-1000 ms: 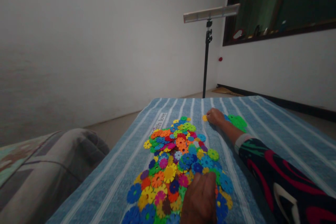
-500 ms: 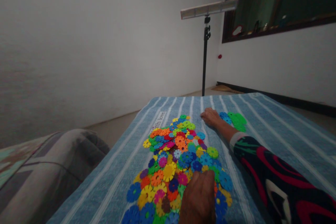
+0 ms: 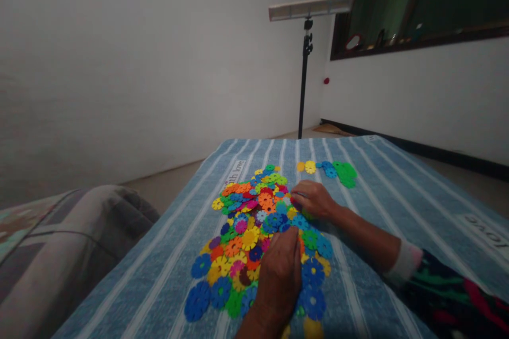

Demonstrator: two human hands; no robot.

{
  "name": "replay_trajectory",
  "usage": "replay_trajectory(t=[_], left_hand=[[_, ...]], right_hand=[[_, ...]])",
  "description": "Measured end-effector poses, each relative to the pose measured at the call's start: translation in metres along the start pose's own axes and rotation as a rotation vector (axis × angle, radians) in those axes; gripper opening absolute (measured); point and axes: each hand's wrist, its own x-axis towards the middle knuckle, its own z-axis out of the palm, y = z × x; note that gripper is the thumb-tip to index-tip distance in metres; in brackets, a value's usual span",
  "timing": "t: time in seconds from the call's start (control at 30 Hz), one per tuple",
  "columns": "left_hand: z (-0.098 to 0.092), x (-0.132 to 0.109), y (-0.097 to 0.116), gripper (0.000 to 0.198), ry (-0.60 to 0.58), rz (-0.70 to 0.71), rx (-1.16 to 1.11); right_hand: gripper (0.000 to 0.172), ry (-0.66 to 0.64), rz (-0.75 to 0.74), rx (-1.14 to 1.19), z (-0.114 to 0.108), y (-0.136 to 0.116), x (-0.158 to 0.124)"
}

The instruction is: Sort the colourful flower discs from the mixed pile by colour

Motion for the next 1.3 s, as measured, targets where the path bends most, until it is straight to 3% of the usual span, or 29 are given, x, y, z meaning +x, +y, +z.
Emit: replay_trajectory(t=[0.13,0.3,0.57,0.97,1.17,1.3], left_hand=[[0.0,0.002,-0.001,0.026,0.063,0.044,0.016],[0.0,0.003,-0.001,0.03,0.101,0.054,0.009],[0.004,-0.001,-0.001,0.03,0.092,0.072,-0.006],[0.005,-0.004,0.002,0.026,-0.015,0.042,-0.023],[-0.001,0.001,0.008,0.02,-0.067,0.035,-0.033],[-0.006,0.005,0.013,0.012,-0.162,0.039,-0.077]], right_hand=[[0.02,0.024,0.013,0.243,-0.013,-0.034,-0.043],[0.022,-0.021,0.128,0.405,-0.021,-0.056,-0.069],[0.02,0.02,0.151,0.412,-0.013,-0.06,-0.083],[0.018,0.042,0.384,0.572,-0.013,-0.066,-0.097],[0.017,0.137,0.485,0.663,-0.012,-0.068,-0.103],[0.018,0.211,0.528,0.693,-0.015,-0.075,-0.106]])
